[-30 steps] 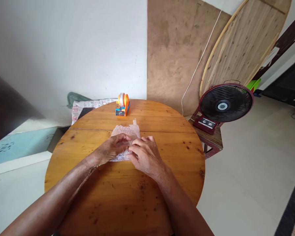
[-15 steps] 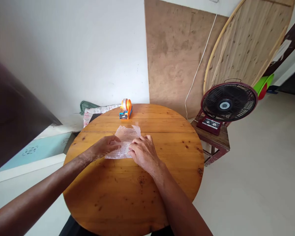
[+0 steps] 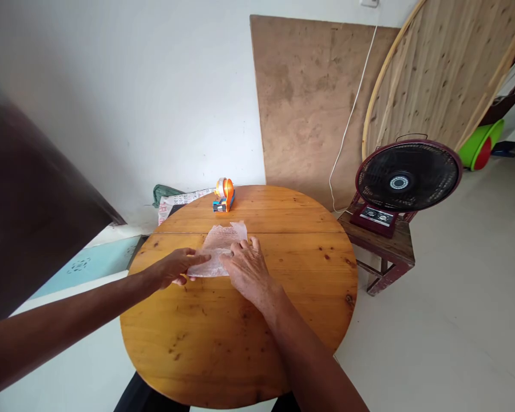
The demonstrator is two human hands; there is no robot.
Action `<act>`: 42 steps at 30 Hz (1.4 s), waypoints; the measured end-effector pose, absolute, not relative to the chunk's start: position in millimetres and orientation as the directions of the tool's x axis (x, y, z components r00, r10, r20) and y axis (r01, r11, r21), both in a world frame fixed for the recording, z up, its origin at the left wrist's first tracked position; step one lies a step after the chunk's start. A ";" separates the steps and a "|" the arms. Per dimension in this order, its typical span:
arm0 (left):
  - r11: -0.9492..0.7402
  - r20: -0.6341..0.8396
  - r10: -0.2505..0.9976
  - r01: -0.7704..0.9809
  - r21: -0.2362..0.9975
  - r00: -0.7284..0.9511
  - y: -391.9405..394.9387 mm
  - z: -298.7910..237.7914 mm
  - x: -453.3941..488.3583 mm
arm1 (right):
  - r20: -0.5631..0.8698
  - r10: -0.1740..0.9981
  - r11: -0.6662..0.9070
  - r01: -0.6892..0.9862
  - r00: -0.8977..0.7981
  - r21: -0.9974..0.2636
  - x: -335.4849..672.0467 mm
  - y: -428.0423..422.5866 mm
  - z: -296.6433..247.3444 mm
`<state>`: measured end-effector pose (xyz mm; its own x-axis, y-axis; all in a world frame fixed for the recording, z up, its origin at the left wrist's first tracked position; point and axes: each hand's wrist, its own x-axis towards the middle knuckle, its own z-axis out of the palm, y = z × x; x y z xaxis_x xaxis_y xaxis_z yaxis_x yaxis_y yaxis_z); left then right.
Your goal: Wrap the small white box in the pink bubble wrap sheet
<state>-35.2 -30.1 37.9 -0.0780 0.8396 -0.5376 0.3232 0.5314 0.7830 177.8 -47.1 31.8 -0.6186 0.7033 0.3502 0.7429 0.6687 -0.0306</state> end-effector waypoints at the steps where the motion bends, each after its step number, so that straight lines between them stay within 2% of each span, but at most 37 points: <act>1: 0.516 -0.521 0.851 0.302 0.802 -0.071 -30.1 36.4 -32.0 | 0.350 0.700 0.670 0.742 -0.622 -0.023 177.6 -47.6 31.6; 6: 0.430 -0.434 0.900 0.217 0.876 -0.032 -31.3 34.5 -15.2 | 0.355 0.696 0.672 0.741 -0.623 -0.017 177.9 -47.9 31.7; 14: 0.374 -0.382 0.919 0.091 0.923 0.096 -25.4 37.8 6.9 | 0.351 0.705 0.679 0.729 -0.616 -0.087 178.6 -43.4 33.0; 19: 0.363 -0.372 0.908 0.080 0.928 0.193 -30.9 50.7 9.7 | 0.389 0.742 0.645 0.740 -0.546 -0.191 176.9 -44.5 35.6; 22: 0.316 -0.339 0.914 0.132 0.939 0.223 -36.2 56.7 10.8 | 0.402 0.752 0.638 0.730 -0.522 -0.244 178.1 -45.0 35.3; 26: 0.144 -0.248 0.929 0.348 0.926 0.276 -38.3 50.9 11.8 | 0.379 0.771 0.630 0.702 -0.513 -0.332 184.1 -45.8 36.9; 29: -0.094 -0.078 0.949 0.511 0.855 0.306 -36.8 40.5 11.5 | 0.383 0.774 0.630 0.682 -0.505 -0.373 191.1 -47.5 43.0; 31: -0.259 0.069 0.946 0.609 0.750 0.317 -36.4 34.5 11.3 | 0.425 0.774 0.625 0.677 -0.470 -0.389 196.7 -47.9 48.1; 35: -0.448 0.245 0.894 0.740 0.503 0.375 -38.4 24.2 11.4 | 0.469 0.844 0.476 0.768 -0.261 -0.429 209.6 -43.5 53.3; 39: -0.586 0.482 0.775 0.749 0.309 0.408 -40.4 9.4 10.8 | 0.282 0.956 0.216 0.836 -0.077 -0.504 218.3 -36.5 53.6; 42: -0.667 0.600 0.679 0.697 0.265 0.422 -39.7 -0.2 10.6 | 0.164 0.986 0.125 0.807 -0.036 -0.577 216.9 -32.8 51.7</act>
<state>10.6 -39.7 -0.2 0.4225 0.6792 0.6001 0.6966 -0.6670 0.2645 216.9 -32.8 51.7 -0.0356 0.9859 0.1637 0.8071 0.1249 -0.5770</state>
